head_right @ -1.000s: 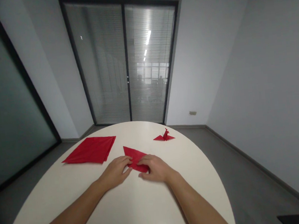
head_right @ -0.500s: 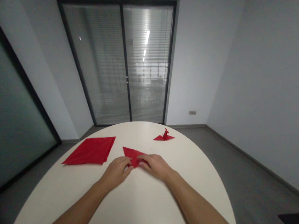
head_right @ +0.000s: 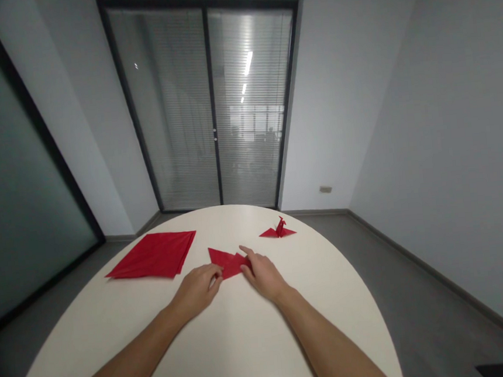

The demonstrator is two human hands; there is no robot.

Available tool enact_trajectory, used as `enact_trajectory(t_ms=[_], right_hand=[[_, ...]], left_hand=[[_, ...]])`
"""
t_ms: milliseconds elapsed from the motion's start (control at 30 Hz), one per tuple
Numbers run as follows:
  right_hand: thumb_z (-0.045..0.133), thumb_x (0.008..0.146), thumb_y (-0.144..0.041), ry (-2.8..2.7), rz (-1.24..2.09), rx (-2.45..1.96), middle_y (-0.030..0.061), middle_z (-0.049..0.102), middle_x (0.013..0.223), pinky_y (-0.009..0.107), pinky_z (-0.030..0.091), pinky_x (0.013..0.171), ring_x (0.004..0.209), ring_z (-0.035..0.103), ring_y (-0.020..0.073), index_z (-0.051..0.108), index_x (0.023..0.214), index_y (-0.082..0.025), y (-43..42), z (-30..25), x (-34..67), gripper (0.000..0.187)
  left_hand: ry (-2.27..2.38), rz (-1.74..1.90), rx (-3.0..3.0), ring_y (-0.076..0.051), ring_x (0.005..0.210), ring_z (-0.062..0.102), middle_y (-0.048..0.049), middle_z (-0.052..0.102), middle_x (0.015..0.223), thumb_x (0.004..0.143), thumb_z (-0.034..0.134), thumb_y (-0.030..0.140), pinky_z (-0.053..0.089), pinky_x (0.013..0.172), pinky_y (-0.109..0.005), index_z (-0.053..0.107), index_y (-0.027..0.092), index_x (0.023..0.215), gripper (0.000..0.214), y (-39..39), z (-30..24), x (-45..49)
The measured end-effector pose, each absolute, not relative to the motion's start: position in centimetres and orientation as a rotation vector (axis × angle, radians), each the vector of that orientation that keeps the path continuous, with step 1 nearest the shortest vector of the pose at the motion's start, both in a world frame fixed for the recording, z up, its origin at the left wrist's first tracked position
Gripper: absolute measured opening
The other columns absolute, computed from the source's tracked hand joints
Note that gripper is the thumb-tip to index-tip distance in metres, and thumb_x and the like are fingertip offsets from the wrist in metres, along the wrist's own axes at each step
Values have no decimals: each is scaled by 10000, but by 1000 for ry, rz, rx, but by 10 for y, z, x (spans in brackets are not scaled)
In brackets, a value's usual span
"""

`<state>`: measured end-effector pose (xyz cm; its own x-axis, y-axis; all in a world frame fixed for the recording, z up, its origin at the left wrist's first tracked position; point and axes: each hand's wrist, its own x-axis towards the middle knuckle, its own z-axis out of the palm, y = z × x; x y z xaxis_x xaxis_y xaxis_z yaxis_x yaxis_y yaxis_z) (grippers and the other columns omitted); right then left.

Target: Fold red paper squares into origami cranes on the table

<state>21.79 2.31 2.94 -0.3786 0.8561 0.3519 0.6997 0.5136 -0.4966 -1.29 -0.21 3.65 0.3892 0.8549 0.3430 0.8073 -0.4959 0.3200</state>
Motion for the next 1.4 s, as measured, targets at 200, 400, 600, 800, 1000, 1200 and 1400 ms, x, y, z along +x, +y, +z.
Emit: enact_trajectory(t_ms=[200,400,600,800,1000,1200,1400], right_hand=[[557,885,-129,-2167,177,-1139,125,605,1336,464,454,1040,1208,547,274,470,1447,-205,30,30,216,574],[532,944,-193,-2368,204,-1001,101,667,1295,454,440,1082,1234,563,266,672,1278,-215,20,40,213,363],[463,998,-519,-2612,401,-1050,162,424,1558,512,258,1217,1470,351,316,440,1515,-147,7,44,209,638],[362,971,-686,-2641,476,-1260,150,224,1637,527,138,1244,1533,173,320,263,1586,-148,6,42,211,824],[450,945,-669,-2615,393,-1269,167,321,1612,564,184,1220,1506,242,371,367,1555,-166,6,47,216,795],[635,909,-462,-2573,286,-968,119,698,1199,459,410,1092,1257,554,317,707,1240,-230,1,64,215,410],[569,948,-267,-2524,355,-894,76,714,1112,389,479,991,1075,639,239,709,1135,-236,0,56,205,236]], left_hand=[[1459,783,2520,-240,1085,662,-73,700,1238,931,543,142,499,939,-366,538,235,1391,470,1,30,-15],[1428,760,2610,-243,1136,639,-63,684,1280,939,522,122,500,1007,-395,728,244,1167,331,4,27,-15],[1297,765,2681,-243,1136,623,-52,710,1261,943,513,114,501,1006,-414,728,222,1167,329,4,29,-15],[1287,752,2716,-249,1123,635,-66,720,1246,951,523,156,493,1006,-435,723,219,1178,309,6,28,-15],[1282,720,2729,-247,1150,643,-64,716,1259,970,479,180,459,1048,-452,710,221,1188,320,4,27,-17],[1452,754,2580,-250,1041,670,-93,730,1133,942,500,171,490,958,-412,672,181,1063,211,1,34,-15],[1300,781,2500,-200,953,658,-34,702,1022,882,546,115,492,863,-308,631,217,963,156,4,35,-19]])
